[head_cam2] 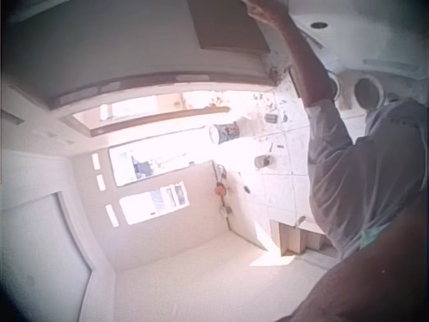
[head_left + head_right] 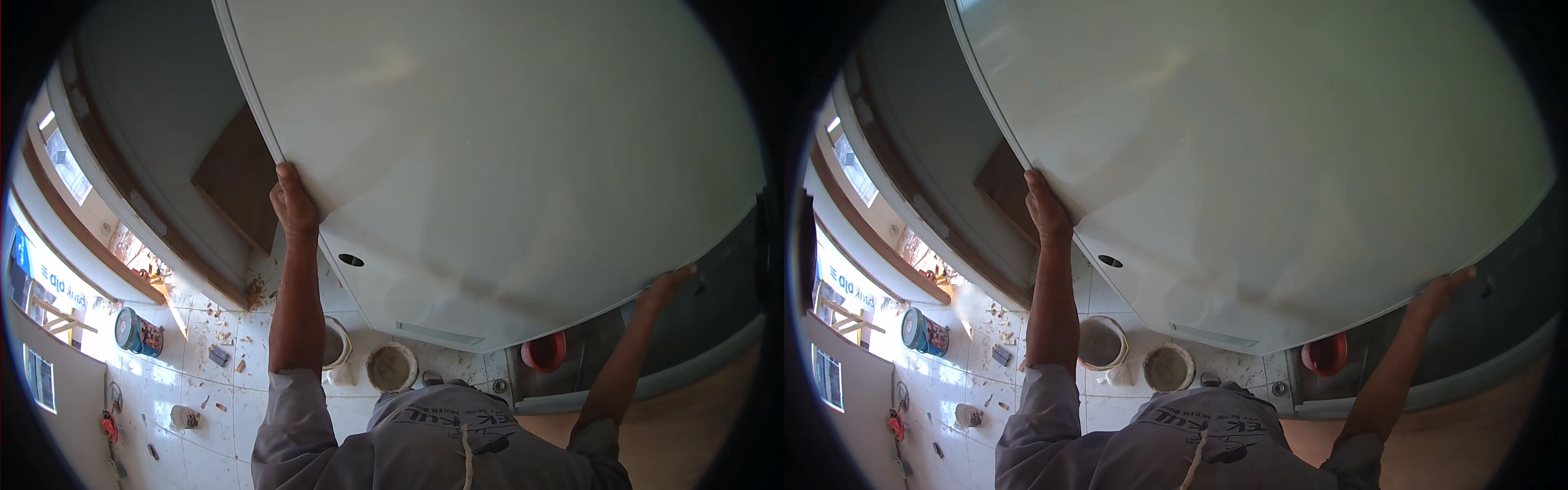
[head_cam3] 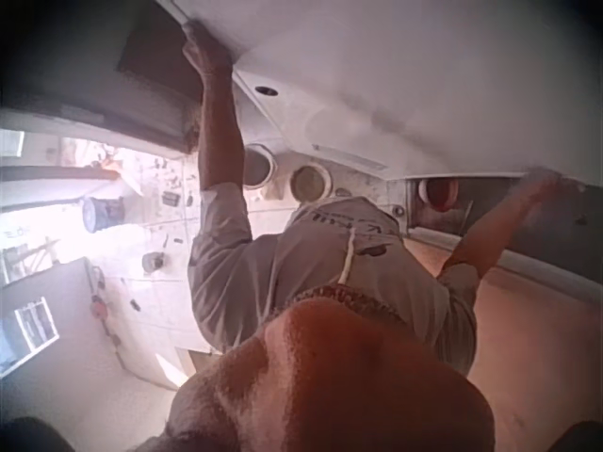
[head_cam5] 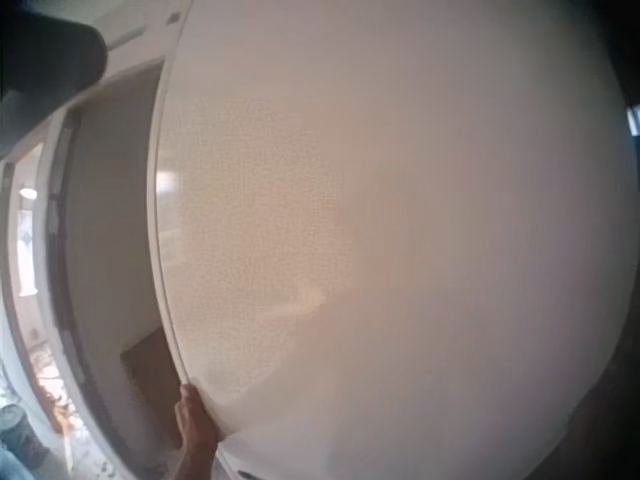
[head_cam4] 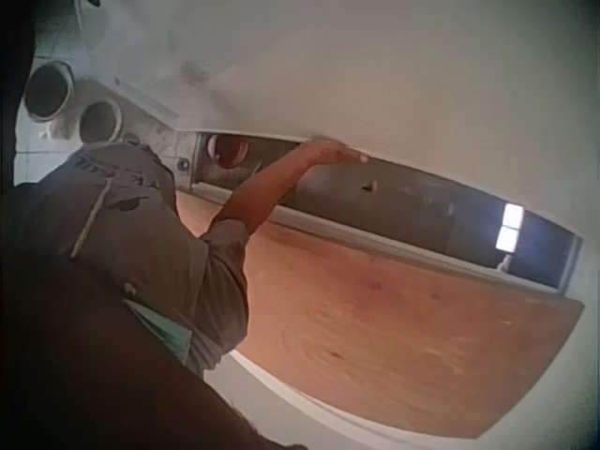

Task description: Using a hammer and chisel to install or adjust a wooden door frame and side panel.

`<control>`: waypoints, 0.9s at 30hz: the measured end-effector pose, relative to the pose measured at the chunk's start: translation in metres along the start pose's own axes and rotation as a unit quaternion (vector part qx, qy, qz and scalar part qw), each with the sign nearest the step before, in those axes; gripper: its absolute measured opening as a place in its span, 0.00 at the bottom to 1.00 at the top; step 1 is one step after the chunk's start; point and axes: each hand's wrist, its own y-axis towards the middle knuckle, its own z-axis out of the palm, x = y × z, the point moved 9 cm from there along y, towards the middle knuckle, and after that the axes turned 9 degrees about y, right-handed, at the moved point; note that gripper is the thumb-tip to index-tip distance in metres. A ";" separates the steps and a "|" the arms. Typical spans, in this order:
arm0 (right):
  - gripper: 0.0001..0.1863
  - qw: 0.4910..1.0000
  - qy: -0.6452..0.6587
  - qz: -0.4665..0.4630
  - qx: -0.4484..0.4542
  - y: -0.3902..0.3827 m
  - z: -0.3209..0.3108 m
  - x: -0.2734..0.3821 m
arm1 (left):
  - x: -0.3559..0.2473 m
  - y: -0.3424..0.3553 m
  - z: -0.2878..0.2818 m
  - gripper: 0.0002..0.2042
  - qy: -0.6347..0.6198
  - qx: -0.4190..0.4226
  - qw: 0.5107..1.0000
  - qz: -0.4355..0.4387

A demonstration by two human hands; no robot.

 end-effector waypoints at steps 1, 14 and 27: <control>0.46 1.000 -0.010 0.010 0.011 0.012 0.011 -0.015 | 0.001 -0.002 0.003 0.35 0.009 -0.006 1.000 -0.006; 0.47 0.987 -0.081 0.102 0.099 0.077 0.132 -0.126 | 0.013 -0.023 0.016 0.35 0.153 -0.093 0.984 -0.009; 0.44 0.980 -0.055 0.165 0.092 0.081 0.156 -0.194 | 0.033 -0.036 0.024 0.34 0.205 -0.080 0.975 -0.011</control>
